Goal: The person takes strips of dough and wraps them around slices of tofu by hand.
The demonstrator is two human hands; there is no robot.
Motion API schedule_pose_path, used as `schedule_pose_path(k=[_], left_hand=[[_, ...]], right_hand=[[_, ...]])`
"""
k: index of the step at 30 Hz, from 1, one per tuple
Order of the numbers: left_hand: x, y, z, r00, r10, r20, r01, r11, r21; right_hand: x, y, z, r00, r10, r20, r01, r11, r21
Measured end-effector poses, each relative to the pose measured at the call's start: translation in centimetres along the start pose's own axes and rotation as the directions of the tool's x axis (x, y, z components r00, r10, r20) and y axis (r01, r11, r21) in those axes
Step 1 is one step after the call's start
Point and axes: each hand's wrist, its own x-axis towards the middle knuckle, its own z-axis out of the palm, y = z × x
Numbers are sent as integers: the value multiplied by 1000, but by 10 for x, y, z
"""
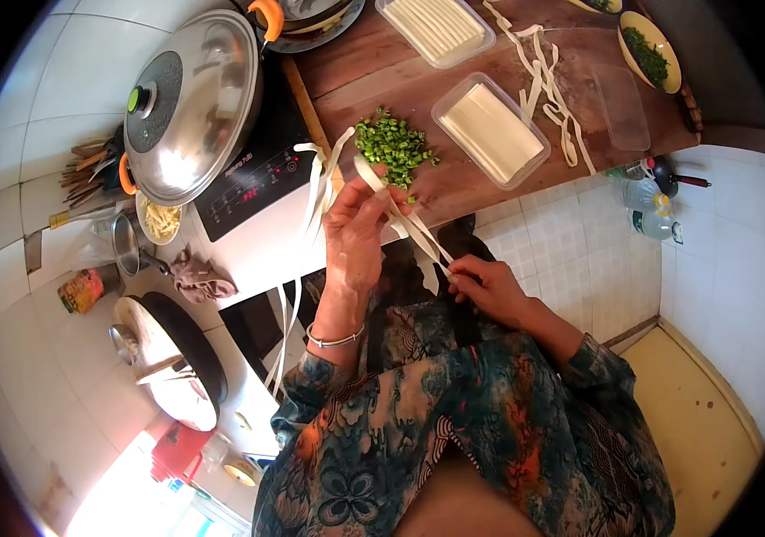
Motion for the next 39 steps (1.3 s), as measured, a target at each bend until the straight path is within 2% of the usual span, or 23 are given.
schedule_pose_path(k=[4,7,10,11,13,16,17,18,19,21,23,25,26,27,29,30,33,34,35,37,38,39], left_hand=[[-5,5,5,999,30,-26,-30,999,17],[-9,7,-2,1000,13,-11,-12,998,59],[-16,14,-2,1000,13,-15,-10,987,158],[-21,20,0,1000,28,1,-27,978,209],[-32,27,0,998,57,19,-60,960,273],[-43,37,0,993,120,19,-120,958,262],[-48,40,0,989,145,-2,-141,965,221],[-53,44,-1,985,173,-26,-166,970,179],[-58,49,-3,983,183,-34,-174,968,178],[-73,61,-12,977,206,-63,-192,966,175],[-85,68,-29,958,272,-92,-237,930,280],[-96,70,-53,926,362,-110,-294,871,394],[-104,79,-63,926,347,-147,-247,853,459],[-110,79,-76,899,401,-176,-266,819,508],[-124,88,-89,867,430,-252,-99,644,758],[-130,93,-88,834,494,-246,-53,516,855],[-133,97,-103,683,710,-171,-130,349,928],[-134,104,-104,671,684,-287,-201,540,817],[-137,110,-99,664,612,-430,-266,731,629],[-141,129,-99,663,569,-487,-475,822,315],[-140,134,-110,646,616,-450,-590,777,217],[-142,144,-115,639,617,-459,-624,765,160]], right_hand=[[-2,0,-6,997,55,53,-50,996,-80],[1,10,-9,991,-124,43,131,966,-224],[9,1,-6,951,-151,-269,178,981,81],[10,-8,-12,950,-78,-301,122,984,133],[21,-29,-16,894,-234,-381,304,943,135],[27,-71,-22,993,-119,17,115,984,138],[35,-59,-13,957,-274,93,270,962,50],[35,-67,-9,914,-362,182,392,905,-163],[35,-76,-3,857,-426,291,510,784,-353],[33,-83,10,818,-475,325,571,739,-358],[34,-89,15,801,-489,347,593,729,-342],[33,-100,12,832,-422,360,539,769,-344],[32,-106,11,848,-387,364,509,788,-347],[32,-112,12,836,-399,378,524,786,-327],[31,-125,13,814,-424,397,550,784,-288],[30,-132,16,789,-445,425,582,762,-284],[29,-144,27,721,-534,441,664,715,-219],[30,-146,30,693,-566,446,694,690,-204],[30,-147,32,725,-532,438,654,732,-193],[30,-149,38,777,-458,433,568,805,-168],[30,-149,40,793,-419,442,525,838,-147],[30,-148,42,807,-378,454,478,870,-125]])
